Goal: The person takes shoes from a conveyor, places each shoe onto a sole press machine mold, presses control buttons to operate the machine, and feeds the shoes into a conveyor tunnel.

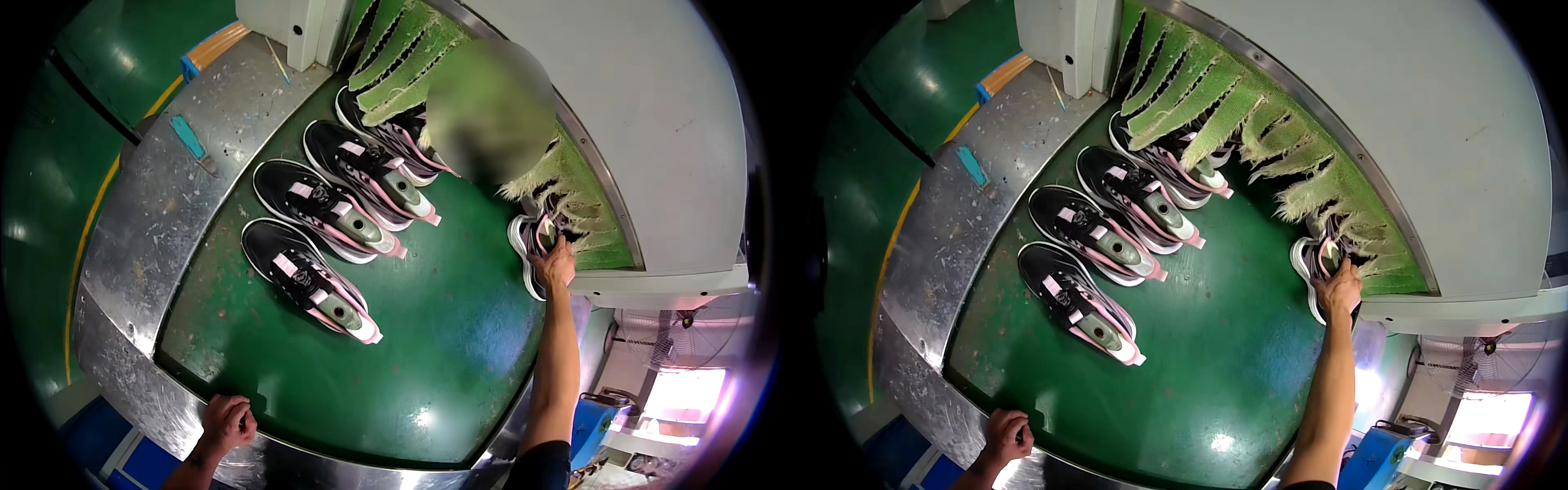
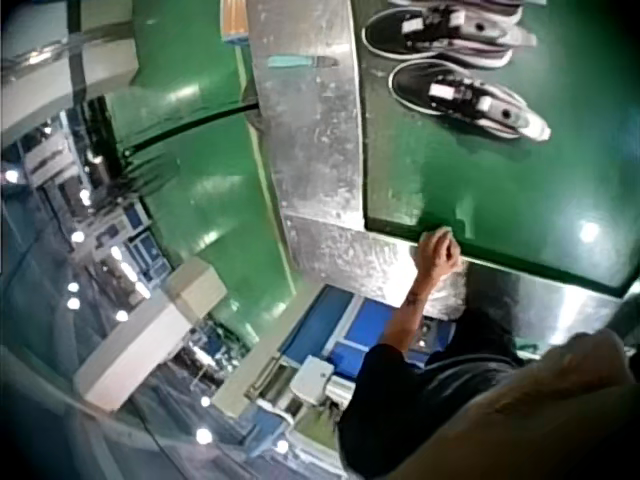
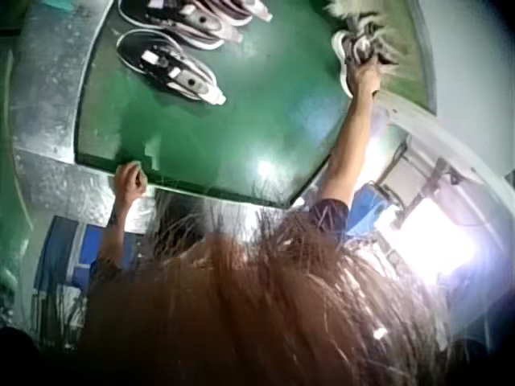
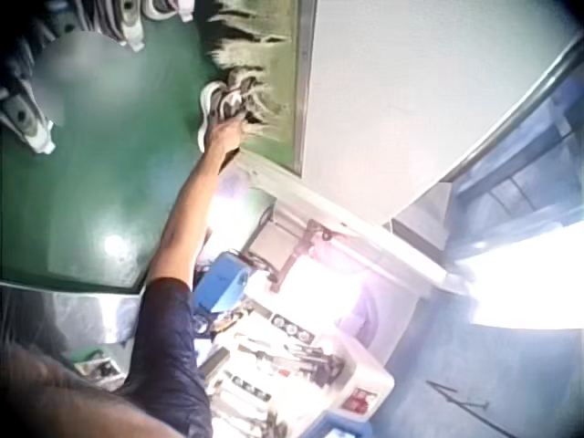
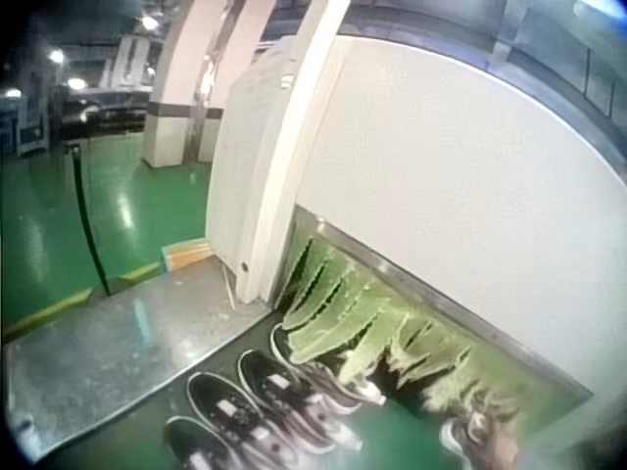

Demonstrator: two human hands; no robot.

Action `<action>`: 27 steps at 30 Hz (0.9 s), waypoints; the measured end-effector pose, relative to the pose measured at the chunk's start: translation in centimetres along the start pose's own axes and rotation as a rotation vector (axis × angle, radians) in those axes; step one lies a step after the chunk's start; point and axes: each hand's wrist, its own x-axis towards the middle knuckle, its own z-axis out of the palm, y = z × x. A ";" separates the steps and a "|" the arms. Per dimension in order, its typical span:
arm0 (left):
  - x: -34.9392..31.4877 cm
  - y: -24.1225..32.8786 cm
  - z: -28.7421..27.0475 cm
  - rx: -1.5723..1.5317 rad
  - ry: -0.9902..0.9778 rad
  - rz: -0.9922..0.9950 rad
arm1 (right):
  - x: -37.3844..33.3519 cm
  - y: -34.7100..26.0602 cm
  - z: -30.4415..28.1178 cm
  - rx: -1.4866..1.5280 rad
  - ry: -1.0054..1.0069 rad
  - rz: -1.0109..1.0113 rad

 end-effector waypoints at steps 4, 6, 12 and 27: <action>0.3 1.1 -1.1 0.073 0.031 -0.002 | -3.6 0.3 -0.5 -0.020 0.075 -0.347; -1.2 2.7 -2.3 0.105 0.012 -0.037 | -13.6 0.7 -0.3 0.124 0.134 -0.500; -1.8 7.3 -1.0 0.106 -0.121 -0.076 | -45.3 4.8 -15.0 0.793 -0.539 0.454; -14.1 52.3 1.7 -1.338 -1.343 -0.136 | -76.0 26.2 -25.5 1.830 0.235 0.420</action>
